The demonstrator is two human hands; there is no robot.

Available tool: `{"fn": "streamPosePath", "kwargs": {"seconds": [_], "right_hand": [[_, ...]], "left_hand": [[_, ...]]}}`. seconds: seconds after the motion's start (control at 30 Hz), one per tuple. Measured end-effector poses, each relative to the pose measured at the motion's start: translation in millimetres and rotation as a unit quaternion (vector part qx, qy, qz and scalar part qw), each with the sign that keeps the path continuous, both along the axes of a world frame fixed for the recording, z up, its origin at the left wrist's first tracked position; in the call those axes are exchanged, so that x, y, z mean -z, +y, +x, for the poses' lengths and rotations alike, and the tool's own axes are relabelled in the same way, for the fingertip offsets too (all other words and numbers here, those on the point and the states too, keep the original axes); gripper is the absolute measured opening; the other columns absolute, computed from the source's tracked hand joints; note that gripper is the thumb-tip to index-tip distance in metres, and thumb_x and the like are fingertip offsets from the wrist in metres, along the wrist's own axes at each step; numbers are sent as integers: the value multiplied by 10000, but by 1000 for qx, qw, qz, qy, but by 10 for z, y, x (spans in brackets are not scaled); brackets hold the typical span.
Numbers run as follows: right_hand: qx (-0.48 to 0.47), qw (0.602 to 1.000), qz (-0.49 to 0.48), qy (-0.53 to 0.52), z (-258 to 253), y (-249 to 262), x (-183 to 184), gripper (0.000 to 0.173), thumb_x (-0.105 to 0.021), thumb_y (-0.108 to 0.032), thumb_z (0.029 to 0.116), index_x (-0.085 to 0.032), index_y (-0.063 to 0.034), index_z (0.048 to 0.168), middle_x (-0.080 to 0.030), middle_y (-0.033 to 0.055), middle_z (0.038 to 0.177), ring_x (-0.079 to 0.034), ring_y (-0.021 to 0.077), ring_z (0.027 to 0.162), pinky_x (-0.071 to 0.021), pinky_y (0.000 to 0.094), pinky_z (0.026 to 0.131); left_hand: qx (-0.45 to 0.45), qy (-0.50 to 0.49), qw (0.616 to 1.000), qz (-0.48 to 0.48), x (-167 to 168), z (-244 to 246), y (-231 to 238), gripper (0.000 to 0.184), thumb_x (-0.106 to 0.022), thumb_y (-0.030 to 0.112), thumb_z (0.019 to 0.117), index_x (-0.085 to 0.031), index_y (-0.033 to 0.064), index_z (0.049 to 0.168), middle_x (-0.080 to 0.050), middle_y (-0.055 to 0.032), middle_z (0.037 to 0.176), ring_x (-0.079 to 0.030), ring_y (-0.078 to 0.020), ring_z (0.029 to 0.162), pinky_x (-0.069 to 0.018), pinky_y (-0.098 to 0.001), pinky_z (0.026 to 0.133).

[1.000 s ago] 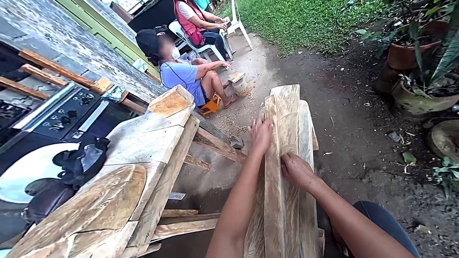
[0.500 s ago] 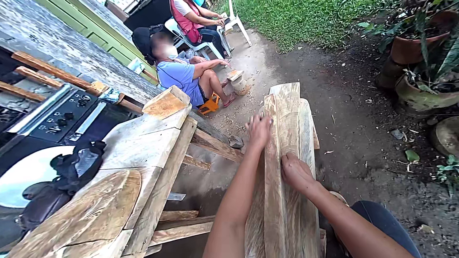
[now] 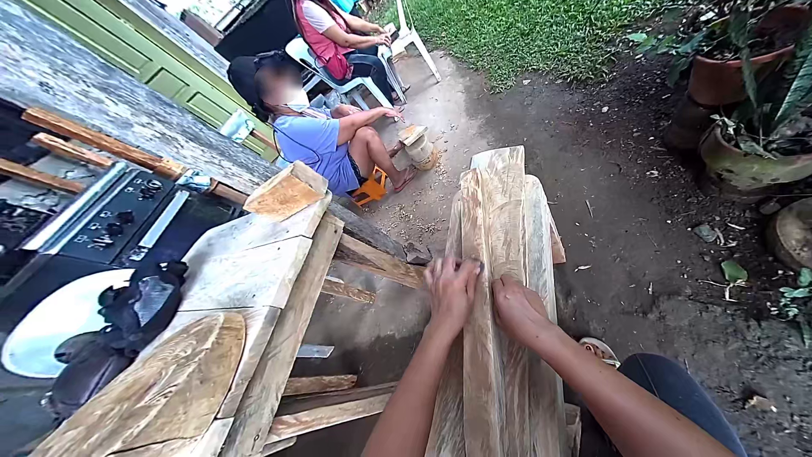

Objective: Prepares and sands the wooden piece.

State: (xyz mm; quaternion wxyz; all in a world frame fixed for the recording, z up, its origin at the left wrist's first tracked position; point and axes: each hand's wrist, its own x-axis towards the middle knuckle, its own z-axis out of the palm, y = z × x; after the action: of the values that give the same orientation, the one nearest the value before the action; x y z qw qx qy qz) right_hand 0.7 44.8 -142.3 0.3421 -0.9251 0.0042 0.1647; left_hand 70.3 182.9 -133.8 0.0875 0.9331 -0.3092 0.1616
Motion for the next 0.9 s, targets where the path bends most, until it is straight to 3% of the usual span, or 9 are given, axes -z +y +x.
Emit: {"fn": "streamPosePath", "kwargs": {"seconds": [0.13, 0.23, 0.33, 0.43, 0.53, 0.6, 0.73, 0.9], "right_hand": [[12, 1000, -21, -4, -18, 51, -7, 385, -516, -82, 1014, -525, 59, 1373, -540, 249, 1382, -600, 391, 1249, -535, 489, 973], [14, 1000, -18, -19, -49, 36, 30, 388, -516, -105, 1021, -531, 43, 1379, -546, 240, 1376, -595, 382, 1256, -529, 478, 984], [7, 1000, -4, -28, -74, 3, 55, 400, -512, -116, 1024, -532, 30, 1397, -547, 237, 1385, -591, 378, 1266, -523, 481, 1001], [-2, 999, 13, -29, -60, -30, 65, 397, -509, -123, 1027, -537, 28, 1393, -551, 235, 1379, -595, 379, 1261, -522, 488, 1004], [-5, 999, 26, -24, -28, -62, 70, 370, -505, -126, 1033, -552, 39, 1361, -568, 237, 1345, -617, 385, 1212, -528, 503, 972], [2, 1000, 20, -19, -4, -40, 63, 359, -500, -110, 1024, -557, 50, 1340, -573, 242, 1331, -629, 389, 1187, -535, 509, 946], [18, 1000, -2, -11, 3, 38, 28, 372, -490, -82, 1015, -537, 57, 1357, -561, 246, 1352, -632, 389, 1194, -544, 504, 938], [19, 999, -8, -37, -57, 22, 79, 378, -509, -90, 1011, -543, 49, 1360, -562, 239, 1349, -613, 381, 1220, -534, 486, 962]], "left_hand": [[-89, 88, 992, 24, -219, 838, -474, 282, -530, 261, 1068, -732, 130, 1215, -656, -222, 1216, -579, -430, 1202, -397, -644, 1022], [-147, 134, 980, 17, -338, 1235, -772, 299, -514, 273, 1077, -698, 165, 1286, -626, -205, 1323, -535, -415, 1297, -368, -654, 1060], [-130, 119, 984, -26, -237, 1126, -728, 254, -545, 233, 1063, -709, 132, 1228, -614, -208, 1307, -548, -417, 1267, -404, -666, 1013], [-96, 109, 989, -29, -85, 610, -425, 256, -547, 240, 1055, -721, 123, 1203, -629, -191, 1252, -574, -393, 1217, -415, -636, 1024], [-46, 40, 997, -42, 101, 51, -103, 266, -563, 247, 1016, -780, 122, 1107, -697, -154, 1090, -646, -355, 1072, -456, -586, 972], [-26, 10, 998, -48, 117, -55, -53, 256, -569, 245, 1007, -790, 125, 1057, -698, -142, 1025, -650, -355, 1019, -453, -579, 936], [-85, 69, 994, -8, -79, 358, -365, 265, -552, 246, 1046, -758, 115, 1150, -676, -196, 1148, -603, -405, 1146, -404, -613, 1023], [-147, 126, 981, 17, -304, 1212, -902, 311, -498, 275, 1082, -690, 147, 1290, -618, -200, 1329, -523, -422, 1298, -366, -665, 1049]]}}
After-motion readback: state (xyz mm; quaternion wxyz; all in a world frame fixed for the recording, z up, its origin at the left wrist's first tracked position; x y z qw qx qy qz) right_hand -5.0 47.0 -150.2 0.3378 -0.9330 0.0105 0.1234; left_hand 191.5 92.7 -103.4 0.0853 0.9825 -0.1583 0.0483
